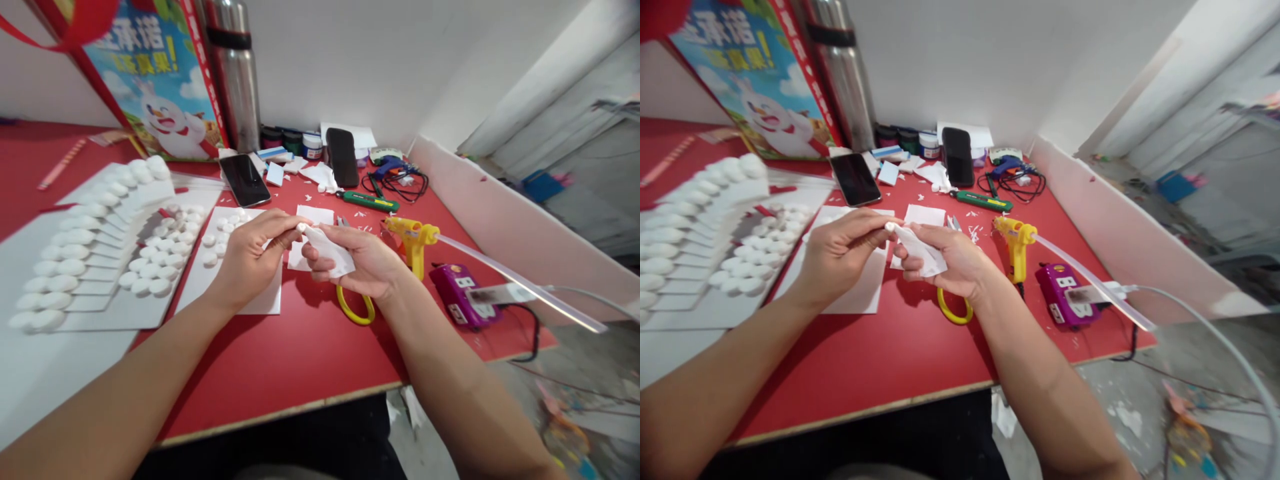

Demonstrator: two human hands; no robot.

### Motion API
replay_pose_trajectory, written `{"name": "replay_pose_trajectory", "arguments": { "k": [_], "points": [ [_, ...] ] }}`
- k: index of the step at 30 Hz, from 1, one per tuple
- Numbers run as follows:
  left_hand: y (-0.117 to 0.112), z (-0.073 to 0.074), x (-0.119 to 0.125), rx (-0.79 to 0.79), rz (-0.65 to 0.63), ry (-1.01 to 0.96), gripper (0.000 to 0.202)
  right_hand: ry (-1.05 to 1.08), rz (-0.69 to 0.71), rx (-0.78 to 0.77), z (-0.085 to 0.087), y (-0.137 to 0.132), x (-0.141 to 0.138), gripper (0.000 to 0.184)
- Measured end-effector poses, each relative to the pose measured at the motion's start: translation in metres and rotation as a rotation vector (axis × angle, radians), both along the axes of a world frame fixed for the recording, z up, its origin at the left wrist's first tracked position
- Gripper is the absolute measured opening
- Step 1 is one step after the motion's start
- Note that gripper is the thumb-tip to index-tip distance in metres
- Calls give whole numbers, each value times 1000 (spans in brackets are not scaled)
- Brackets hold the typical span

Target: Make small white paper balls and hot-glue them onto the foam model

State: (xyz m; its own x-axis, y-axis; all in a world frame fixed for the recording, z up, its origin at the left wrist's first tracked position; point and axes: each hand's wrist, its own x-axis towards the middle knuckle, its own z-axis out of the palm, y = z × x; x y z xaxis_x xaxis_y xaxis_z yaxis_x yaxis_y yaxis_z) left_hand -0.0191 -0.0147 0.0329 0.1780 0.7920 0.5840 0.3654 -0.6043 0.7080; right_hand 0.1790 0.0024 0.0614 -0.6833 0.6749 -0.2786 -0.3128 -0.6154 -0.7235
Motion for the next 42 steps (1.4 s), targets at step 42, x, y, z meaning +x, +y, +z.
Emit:
{"name": "replay_pose_trajectory", "arguments": {
  "k": [42],
  "points": [
    [-13, -10, 18, 153, 171, 179, 32, -801, -609, 1101, -21, -21, -21, 19]
  ]
}}
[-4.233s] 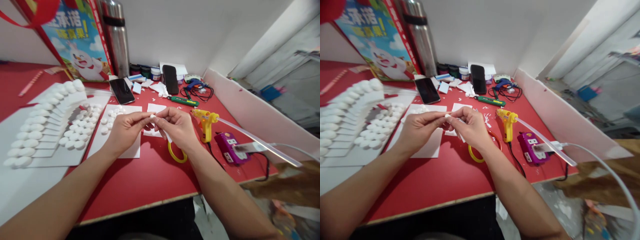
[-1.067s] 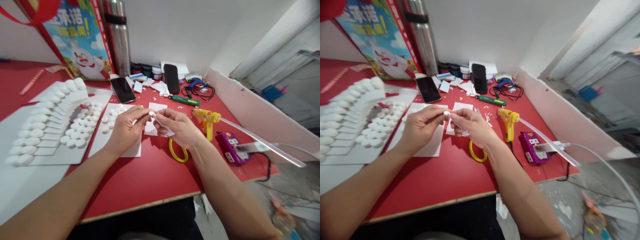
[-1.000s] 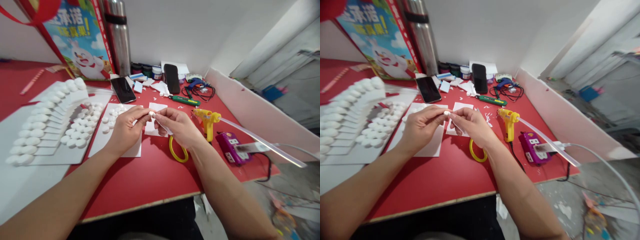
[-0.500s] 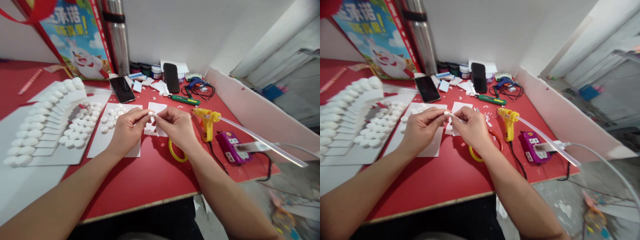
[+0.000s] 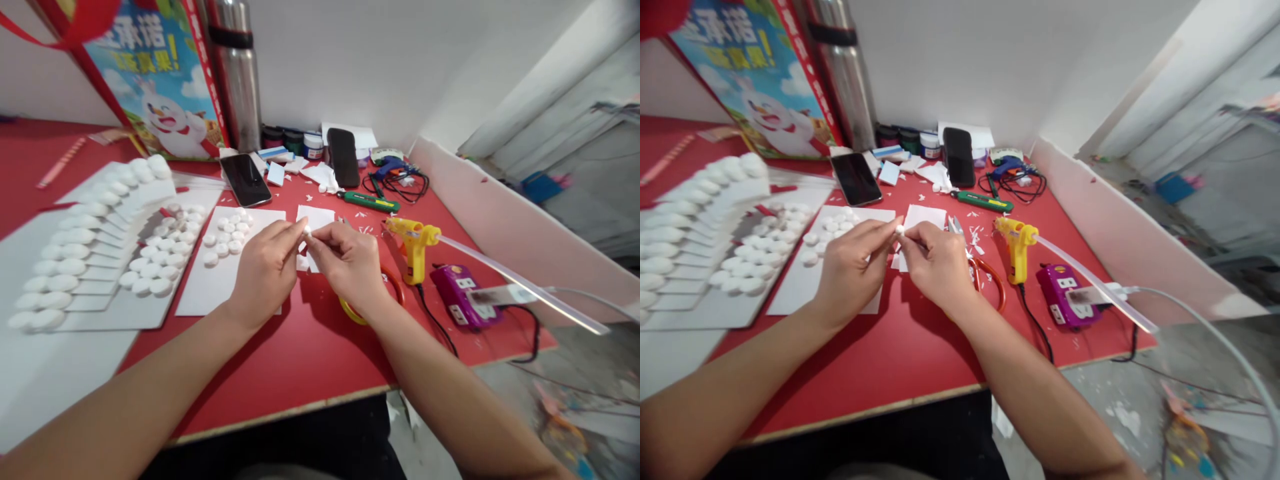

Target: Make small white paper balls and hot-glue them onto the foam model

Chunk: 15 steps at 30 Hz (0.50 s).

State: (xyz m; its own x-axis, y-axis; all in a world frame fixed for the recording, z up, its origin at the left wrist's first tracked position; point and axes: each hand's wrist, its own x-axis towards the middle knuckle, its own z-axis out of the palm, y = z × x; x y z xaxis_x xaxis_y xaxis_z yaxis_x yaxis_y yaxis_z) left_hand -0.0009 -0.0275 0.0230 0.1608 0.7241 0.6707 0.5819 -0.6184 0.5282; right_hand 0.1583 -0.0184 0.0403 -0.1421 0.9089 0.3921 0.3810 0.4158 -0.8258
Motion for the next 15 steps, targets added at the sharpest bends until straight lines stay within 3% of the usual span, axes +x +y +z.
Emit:
{"name": "replay_pose_trajectory", "arguments": {
  "k": [6, 11, 15],
  "points": [
    [1, 5, -3, -18, -65, -142, 25, 70, 46, -62, 2, 2, 4, 17],
    [5, 11, -9, -180, -118, -270, 13, -22, 100, 7, 2, 6, 10, 15],
    [7, 10, -12, -218, -113, -264, 14, 54, 131, -160, 6, 6, 9, 25]
  ]
}}
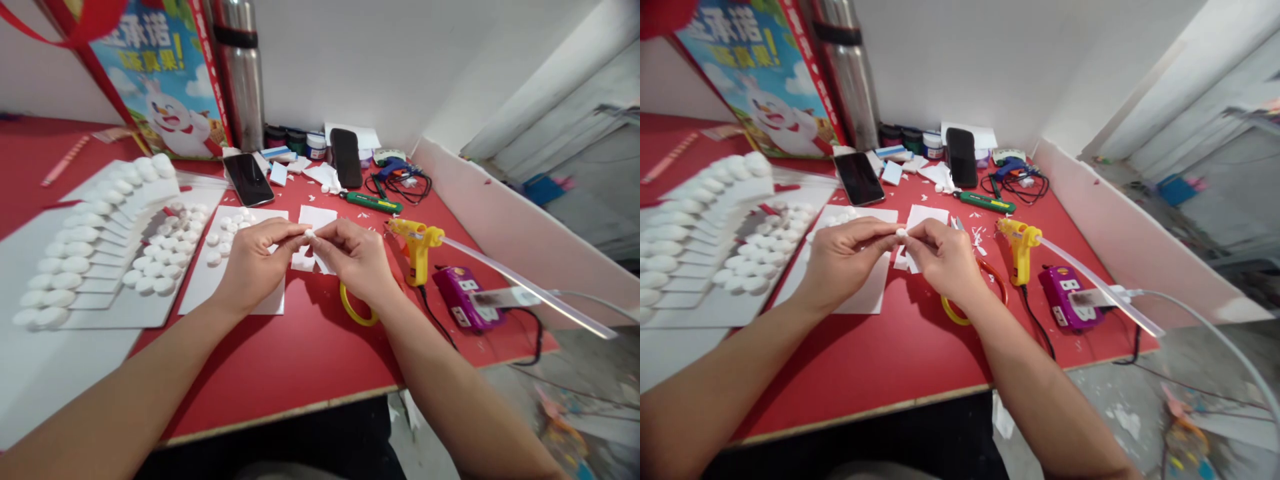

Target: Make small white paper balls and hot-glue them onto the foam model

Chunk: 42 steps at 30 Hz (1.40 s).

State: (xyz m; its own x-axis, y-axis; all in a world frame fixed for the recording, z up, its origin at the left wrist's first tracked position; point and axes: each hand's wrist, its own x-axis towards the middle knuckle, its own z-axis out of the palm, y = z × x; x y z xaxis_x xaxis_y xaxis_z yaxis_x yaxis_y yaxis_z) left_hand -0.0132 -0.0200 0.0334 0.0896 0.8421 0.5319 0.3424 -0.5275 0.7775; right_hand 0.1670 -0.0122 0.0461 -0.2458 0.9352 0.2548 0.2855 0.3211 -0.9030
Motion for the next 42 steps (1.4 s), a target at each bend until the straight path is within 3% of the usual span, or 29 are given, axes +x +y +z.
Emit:
{"name": "replay_pose_trajectory", "arguments": {
  "k": [5, 16, 22, 26, 33, 37, 39, 42],
  "points": [
    [0, -1, 1, 94, 24, 43, 16, 191, 20, -196, 8, -3, -5, 39],
    [0, -10, 8, 312, 116, 207, 24, 246, 41, -242, 7, 0, -3, 38],
    [1, -14, 11, 262, 98, 246, 25, 194, 27, -261, 3, 4, -3, 40],
    [1, -11, 10, 137, 20, 96, 22, 158, 35, -227, 2, 4, 0, 37],
    [10, 0, -9, -157, -169, -66, 14, -58, 36, 23, 0, 4, 6, 20],
    [9, 1, -9, -80, -222, 32, 20, -125, 21, 103, 1, 2, 4, 18],
    [7, 1, -6, -5, -161, 90, 21, -49, 11, 37, 4, 1, 2, 20],
    [5, 1, -5, 62, -57, 104, 21, 240, 57, -291, 9, 4, 1, 35]
  ]
}}
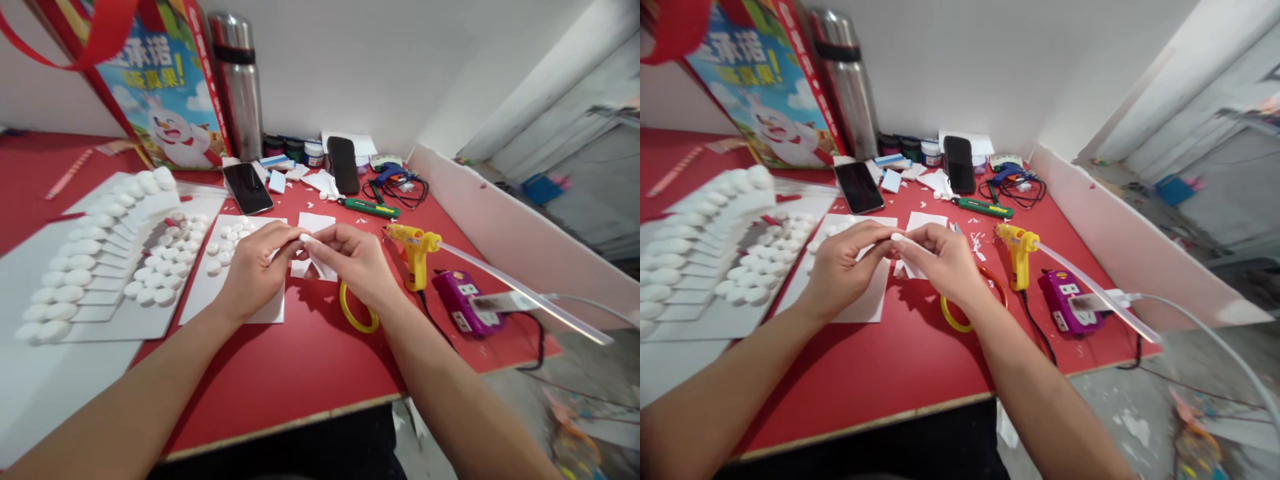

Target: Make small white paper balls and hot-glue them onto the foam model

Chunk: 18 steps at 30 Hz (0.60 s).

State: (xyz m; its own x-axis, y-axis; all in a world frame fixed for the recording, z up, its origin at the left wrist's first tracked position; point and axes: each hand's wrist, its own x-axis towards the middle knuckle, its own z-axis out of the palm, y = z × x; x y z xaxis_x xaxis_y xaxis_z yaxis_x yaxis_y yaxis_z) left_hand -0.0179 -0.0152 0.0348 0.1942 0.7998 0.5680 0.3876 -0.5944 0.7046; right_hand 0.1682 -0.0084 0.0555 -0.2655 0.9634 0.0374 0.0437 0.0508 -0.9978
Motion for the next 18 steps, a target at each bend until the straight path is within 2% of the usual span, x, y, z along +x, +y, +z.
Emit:
{"name": "replay_pose_trajectory", "arguments": {
  "k": [4, 7, 13, 18],
  "points": [
    [0, 1, -2, -14, -8, -39, 20, 305, 167, -502, 6, 10, 7, 47],
    [1, 2, -3, 3, -54, -24, 20, 412, 309, -672, 6, 13, 10, 44],
    [-1, 3, -2, -18, -69, -38, 21, 514, 349, -680, 4, 8, 7, 25],
    [0, 3, -1, -41, -29, -32, 19, 431, 329, -577, 6, 6, 7, 20]
  ]
}}
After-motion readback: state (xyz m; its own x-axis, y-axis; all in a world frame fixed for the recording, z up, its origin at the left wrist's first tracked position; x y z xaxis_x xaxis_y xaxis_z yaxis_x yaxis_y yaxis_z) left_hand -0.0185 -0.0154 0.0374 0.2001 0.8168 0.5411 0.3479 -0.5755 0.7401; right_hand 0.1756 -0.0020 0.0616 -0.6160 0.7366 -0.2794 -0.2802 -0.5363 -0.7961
